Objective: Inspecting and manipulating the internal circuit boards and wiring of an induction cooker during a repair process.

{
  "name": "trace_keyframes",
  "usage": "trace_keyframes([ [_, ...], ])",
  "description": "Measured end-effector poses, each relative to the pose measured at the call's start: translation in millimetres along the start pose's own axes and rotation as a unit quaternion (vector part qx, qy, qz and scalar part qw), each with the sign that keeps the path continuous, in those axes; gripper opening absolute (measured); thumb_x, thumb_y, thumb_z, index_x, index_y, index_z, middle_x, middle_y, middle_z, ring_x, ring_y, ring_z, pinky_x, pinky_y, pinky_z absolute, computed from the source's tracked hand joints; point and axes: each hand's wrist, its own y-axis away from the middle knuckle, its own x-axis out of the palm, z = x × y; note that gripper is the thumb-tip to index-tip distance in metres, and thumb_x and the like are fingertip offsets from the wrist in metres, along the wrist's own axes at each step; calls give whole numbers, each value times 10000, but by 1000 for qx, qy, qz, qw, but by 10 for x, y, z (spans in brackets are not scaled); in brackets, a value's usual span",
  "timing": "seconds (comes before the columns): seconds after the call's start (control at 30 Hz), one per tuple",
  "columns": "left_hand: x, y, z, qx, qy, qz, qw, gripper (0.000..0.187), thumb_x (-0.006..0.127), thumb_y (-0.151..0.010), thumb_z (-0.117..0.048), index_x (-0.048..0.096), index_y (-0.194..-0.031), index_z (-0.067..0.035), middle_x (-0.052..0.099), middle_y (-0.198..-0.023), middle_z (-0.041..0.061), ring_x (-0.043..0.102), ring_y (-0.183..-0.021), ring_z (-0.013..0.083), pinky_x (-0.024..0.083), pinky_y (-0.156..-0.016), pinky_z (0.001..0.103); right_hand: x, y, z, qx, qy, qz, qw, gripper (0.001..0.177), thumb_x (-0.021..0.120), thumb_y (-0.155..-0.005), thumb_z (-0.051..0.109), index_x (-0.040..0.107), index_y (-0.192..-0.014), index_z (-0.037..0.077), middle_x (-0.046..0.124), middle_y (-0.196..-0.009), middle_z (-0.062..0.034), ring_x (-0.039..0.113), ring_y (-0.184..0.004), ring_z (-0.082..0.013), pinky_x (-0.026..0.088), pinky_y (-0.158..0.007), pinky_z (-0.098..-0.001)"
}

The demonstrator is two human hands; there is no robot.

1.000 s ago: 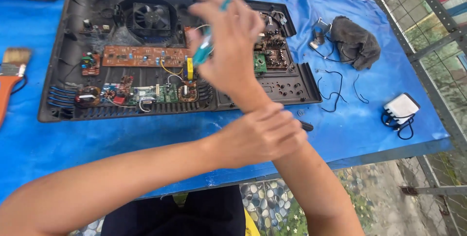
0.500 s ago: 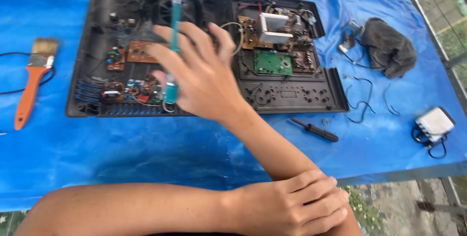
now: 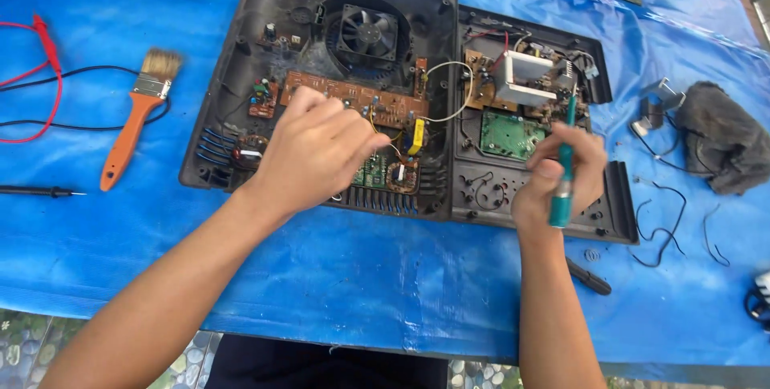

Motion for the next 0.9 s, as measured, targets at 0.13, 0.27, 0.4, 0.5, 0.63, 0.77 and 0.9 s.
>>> trace_keyframes([
  [0.13,-150,67,41,-32,-22,44,998,117,576,-1117,-165,644,-1035,-118,599,-878,10,538,-804,243,409,-900,386,15,80,242,15,-11,97,995,324,483,-1164,281,543,-1282,-14,623,-976,-167,543,-897,-256,483,-835,-401],
  [0.27,-128,98,-85,-45,122,81,988,267,673,-1024,-388,695,-1049,-123,681,-1005,34,605,-922,231,390,-1059,500,81,142,301,85,-99,133,983,288,474,-1183,165,471,-1436,27,631,-1185,-199,679,-871,-252,614,-844,-386],
  [0.4,-66,140,-348,10,138,131,982,389,713,-959,-537,717,-993,-149,654,-1023,37,596,-1001,225,412,-1114,607,-6,187,271,79,-99,103,987,267,558,-1137,174,640,-1251,-53,716,-919,-232,727,-718,-264,576,-643,-318],
  [0.5,-2,188,-493,30,114,142,983,281,898,-876,-319,661,-914,-173,618,-1018,19,581,-962,220,413,-1133,601,-96,120,242,-4,12,66,998,459,509,-1134,348,711,-1027,-50,614,-961,-201,599,-856,-316,486,-732,-415],
  [0.63,-11,192,-503,27,158,151,976,201,755,-885,57,718,-995,-107,651,-1022,88,584,-971,259,418,-1125,668,-171,27,230,67,-11,65,996,268,550,-1167,224,598,-1178,-39,576,-1077,-197,612,-774,-225,527,-669,-314],
  [0.77,-36,170,-510,18,200,137,970,171,738,-922,58,721,-984,-100,650,-1007,70,589,-974,262,406,-1120,654,-191,31,126,174,-18,52,983,287,665,-1151,132,453,-1317,34,675,-1040,-192,640,-809,-210,458,-646,-279],
  [0.9,-67,121,-563,30,237,115,964,127,813,-973,-136,687,-967,-122,615,-972,38,578,-927,236,440,-1092,566,-138,8,94,152,18,94,984,197,645,-1159,138,515,-1234,10,695,-1061,-162,734,-988,-265,572,-784,-326],
])
